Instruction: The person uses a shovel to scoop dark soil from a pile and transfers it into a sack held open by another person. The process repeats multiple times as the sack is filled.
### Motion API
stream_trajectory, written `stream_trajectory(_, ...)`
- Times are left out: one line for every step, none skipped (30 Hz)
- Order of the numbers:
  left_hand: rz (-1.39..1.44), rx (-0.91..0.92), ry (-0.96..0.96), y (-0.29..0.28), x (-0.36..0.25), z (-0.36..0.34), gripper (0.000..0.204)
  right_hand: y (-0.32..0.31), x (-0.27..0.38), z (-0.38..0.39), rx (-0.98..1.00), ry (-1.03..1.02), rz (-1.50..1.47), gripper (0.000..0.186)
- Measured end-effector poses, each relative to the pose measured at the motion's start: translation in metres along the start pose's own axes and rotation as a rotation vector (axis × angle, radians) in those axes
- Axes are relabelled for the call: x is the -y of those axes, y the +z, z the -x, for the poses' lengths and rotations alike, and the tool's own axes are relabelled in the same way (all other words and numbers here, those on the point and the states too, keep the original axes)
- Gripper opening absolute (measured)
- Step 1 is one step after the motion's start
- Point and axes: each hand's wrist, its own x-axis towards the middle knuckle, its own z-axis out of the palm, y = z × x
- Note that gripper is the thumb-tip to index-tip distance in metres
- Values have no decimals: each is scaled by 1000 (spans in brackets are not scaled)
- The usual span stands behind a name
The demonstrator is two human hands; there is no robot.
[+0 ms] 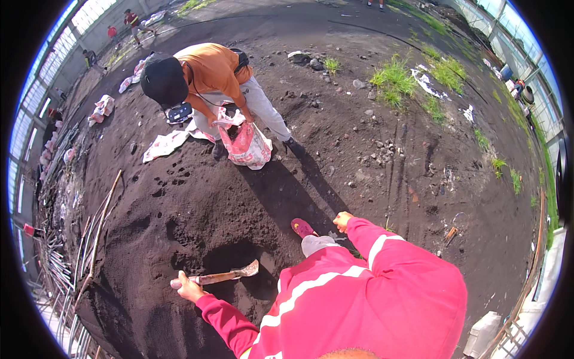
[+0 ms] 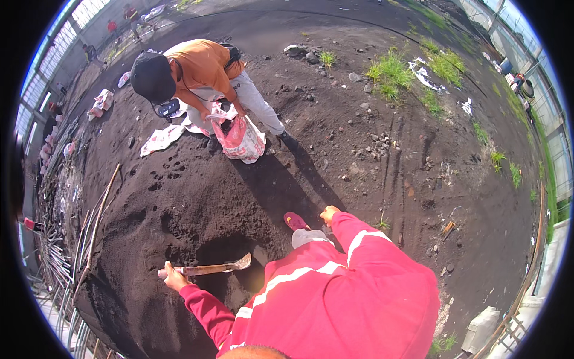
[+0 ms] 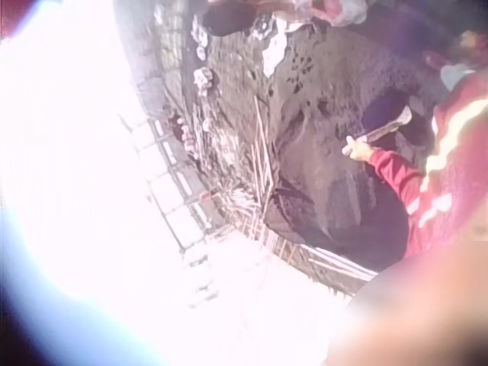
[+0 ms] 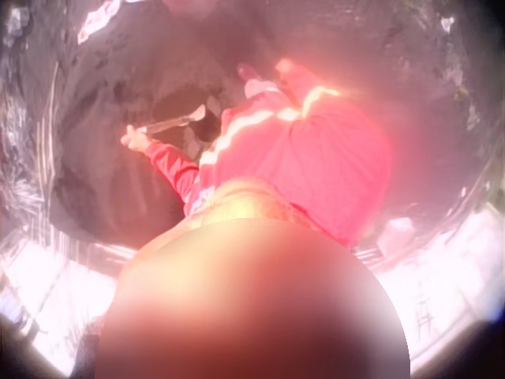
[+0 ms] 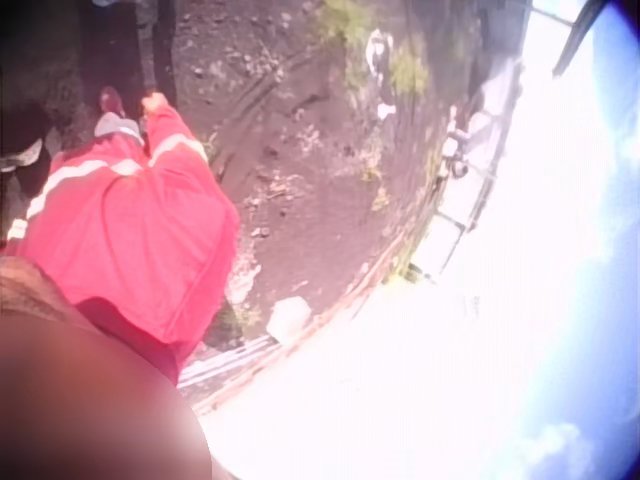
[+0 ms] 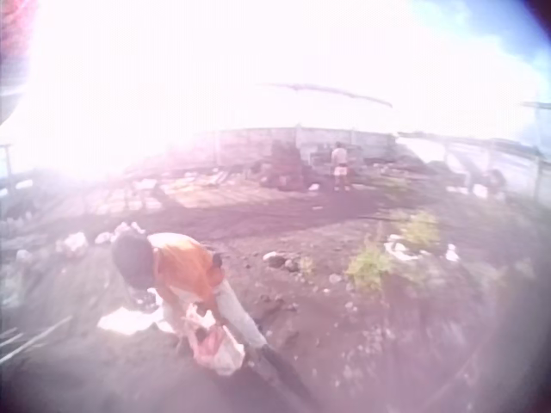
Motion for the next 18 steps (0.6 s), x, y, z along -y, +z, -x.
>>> stream_trajectory(-19,-11,11,3,-2,-1,46,-2,0,-6,-12,-1,-3,25)
stream_trajectory(-29,-14,-4,6,-4,-2,46,-5,0,-12,-30,15,3,25)
stream_trajectory(-35,-15,-41,9,-6,-2,46,-7,1,-19,-25,5,-42,24)
stream_trajectory(-38,-10,-6,10,-8,0,48,-9,2,-26,-26,13,-76,23)
stream_trajectory(-65,-23,-3,12,-10,0,48,-11,4,-33,-15,51,-105,22)
stream_trajectory(-77,-24,-13,14,-12,2,48,-14,6,-40,9,-70,22,21)
stream_trajectory(-89,-26,-25,15,-15,3,49,-16,9,-45,47,-156,158,20)
stream_trajectory(-167,-66,-17,17,-17,4,50,-19,12,-50,87,-241,297,20)
stream_trajectory(-155,-63,-5,19,-18,4,51,-21,15,-51,80,-254,392,19)
stream_trajectory(-142,-63,6,21,-20,3,51,-23,19,-52,38,-263,317,19)
stream_trajectory(-131,-58,0,23,-20,3,52,-25,21,-49,13,-273,327,19)
stream_trajectory(-99,-30,-55,25,-21,0,53,-28,26,-46,-7,-300,440,20)
stream_trajectory(-113,-31,-36,28,-21,-2,52,-29,28,-41,-20,-281,401,20)
stream_trajectory(-127,-35,-36,31,-21,-5,52,-32,32,-35,-35,-262,360,21)
stream_trajectory(-142,-28,-51,33,-20,-7,51,-35,35,-28,-49,-245,320,23)
stream_trajectory(-146,-32,-42,37,-20,-10,50,-37,36,-20,-89,-149,152,22)
stream_trajectory(-150,-51,-24,39,-20,-12,52,-39,36,-13,-110,-48,-25,22)
stream_trajectory(-151,-52,-11,42,-21,-14,53,-42,37,-7,-107,-44,-19,21)
